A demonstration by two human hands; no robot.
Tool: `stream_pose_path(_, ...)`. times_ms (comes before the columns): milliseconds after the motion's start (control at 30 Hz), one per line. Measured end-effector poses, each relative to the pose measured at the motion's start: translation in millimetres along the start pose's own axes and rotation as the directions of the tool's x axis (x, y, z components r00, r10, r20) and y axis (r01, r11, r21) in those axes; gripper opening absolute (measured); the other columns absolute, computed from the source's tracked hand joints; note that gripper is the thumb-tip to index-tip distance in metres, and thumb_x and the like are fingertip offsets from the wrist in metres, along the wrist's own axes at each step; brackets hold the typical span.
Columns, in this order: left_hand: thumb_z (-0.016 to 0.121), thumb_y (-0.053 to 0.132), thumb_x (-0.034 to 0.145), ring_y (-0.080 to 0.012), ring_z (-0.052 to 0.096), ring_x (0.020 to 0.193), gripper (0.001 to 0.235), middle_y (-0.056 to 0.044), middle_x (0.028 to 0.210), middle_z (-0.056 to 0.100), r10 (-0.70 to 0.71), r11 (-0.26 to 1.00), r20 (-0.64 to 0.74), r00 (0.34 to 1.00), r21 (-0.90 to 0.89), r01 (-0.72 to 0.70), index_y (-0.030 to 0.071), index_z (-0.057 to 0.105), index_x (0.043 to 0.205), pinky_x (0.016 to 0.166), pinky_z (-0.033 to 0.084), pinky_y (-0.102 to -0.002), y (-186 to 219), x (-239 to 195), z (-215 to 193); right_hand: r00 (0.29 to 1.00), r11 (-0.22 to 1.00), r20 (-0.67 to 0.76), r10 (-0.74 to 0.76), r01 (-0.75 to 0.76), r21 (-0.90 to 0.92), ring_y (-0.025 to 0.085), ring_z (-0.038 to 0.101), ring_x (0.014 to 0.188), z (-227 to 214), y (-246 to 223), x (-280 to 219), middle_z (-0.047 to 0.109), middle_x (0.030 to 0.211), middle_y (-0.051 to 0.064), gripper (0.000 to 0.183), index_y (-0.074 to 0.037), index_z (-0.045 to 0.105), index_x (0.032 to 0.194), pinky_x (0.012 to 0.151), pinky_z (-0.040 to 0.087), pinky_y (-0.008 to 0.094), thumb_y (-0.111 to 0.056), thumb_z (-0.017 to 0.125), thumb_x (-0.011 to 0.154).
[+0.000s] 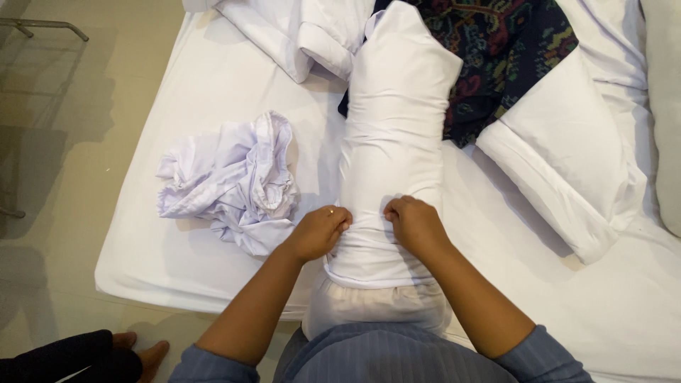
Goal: The person wraps a long bolster pillow with a white cloth on a bed.
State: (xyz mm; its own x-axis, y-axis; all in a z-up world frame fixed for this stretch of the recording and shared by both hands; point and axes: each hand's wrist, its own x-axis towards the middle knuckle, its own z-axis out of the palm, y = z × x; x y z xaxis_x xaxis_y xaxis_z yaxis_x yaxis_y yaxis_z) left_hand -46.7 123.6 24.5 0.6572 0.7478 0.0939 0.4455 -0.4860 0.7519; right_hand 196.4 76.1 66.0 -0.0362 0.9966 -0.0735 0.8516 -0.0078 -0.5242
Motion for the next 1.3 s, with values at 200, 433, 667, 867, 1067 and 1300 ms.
stream_pose_path(200, 0.056, 0.011, 0.096, -0.0349, 0.063, 0.091, 0.006, -0.013, 0.092, 0.066, -0.062, 0.997, -0.063, 0.996, 0.037, 0.064, 0.008, 0.061, 0.098, 0.079, 0.050, -0.045, -1.1, -32.6, 19.8, 0.963, 0.992, 0.258, -0.076, 0.098, -0.075, 0.029, 0.068, 0.091, 2.0, -26.0, -31.3, 0.073, 0.092, 0.010, 0.011, -0.008, 0.075, 0.093, 0.082, 0.054, 0.039, -0.011, 0.065, 0.087)
stream_pose_path(433, 0.057, 0.010, 0.094, -0.0350, 0.062, 0.094, 0.007, -0.014, 0.093, 0.065, -0.136, 0.991, -0.133, 0.982, -0.038, 0.132, 0.007, 0.061, 0.099, 0.083, 0.049, -0.046, -0.8, -48.6, 28.5, 0.964, 0.999, 0.267, 0.005, -0.015, 0.035, 0.028, 0.070, 0.088, -5.9, -25.3, -8.1, 0.075, 0.095, 0.008, 0.013, -0.010, 0.075, 0.095, 0.081, 0.055, 0.039, -0.015, 0.065, 0.089)
stream_pose_path(667, 0.055, 0.007, 0.099, -0.0346, 0.061, 0.107, 0.025, -0.017, 0.118, 0.065, -0.143, 0.987, -0.546, 0.825, -0.136, 0.082, 0.004, 0.063, 0.122, 0.096, 0.048, -0.043, -29.5, -15.5, 39.6, 0.957, 0.957, 0.028, -0.288, 0.289, -0.009, 0.032, 0.066, 0.093, 7.0, -52.2, 42.4, 0.070, 0.099, 0.011, 0.021, -0.008, 0.075, 0.099, 0.080, 0.053, 0.041, -0.020, 0.076, 0.082)
stream_pose_path(867, 0.064, 0.006, 0.096, -0.0352, 0.060, 0.117, 0.020, -0.014, 0.121, 0.067, -0.165, 0.986, -0.669, 0.725, -0.096, 0.136, 0.005, 0.067, 0.115, 0.102, 0.047, -0.043, -50.3, 15.4, 42.7, 0.846, 0.871, -0.206, -0.492, 0.476, -0.121, 0.030, 0.062, 0.088, 39.9, -43.1, 79.4, 0.067, 0.091, 0.008, 0.013, -0.006, 0.074, 0.093, 0.080, 0.053, 0.040, -0.009, 0.075, 0.080)
stream_pose_path(1067, 0.071, 0.010, 0.092, -0.0345, 0.064, 0.108, 0.011, -0.012, 0.110, 0.069, -0.031, 0.997, -0.603, 0.797, 0.039, 0.068, 0.005, 0.068, 0.101, 0.093, 0.052, -0.043, -57.2, 10.0, 22.4, 0.914, 0.921, -0.118, -0.389, 0.380, -0.090, 0.027, 0.064, 0.084, 33.2, -33.4, 80.1, 0.067, 0.081, 0.005, 0.003, -0.009, 0.073, 0.082, 0.074, 0.054, 0.038, -0.008, 0.072, 0.084)
stream_pose_path(1300, 0.073, 0.017, 0.090, -0.0293, 0.068, 0.082, 0.010, -0.009, 0.090, 0.072, -0.147, 0.988, -0.210, 0.967, 0.004, 0.151, 0.007, 0.071, 0.094, 0.072, 0.053, -0.040, -15.4, 1.2, -18.2, 0.961, 0.963, -0.063, -0.268, 0.266, -0.038, 0.026, 0.066, 0.077, 11.3, -34.4, 69.2, 0.068, 0.080, 0.004, 0.006, -0.010, 0.074, 0.076, 0.069, 0.054, 0.039, -0.011, 0.073, 0.082)
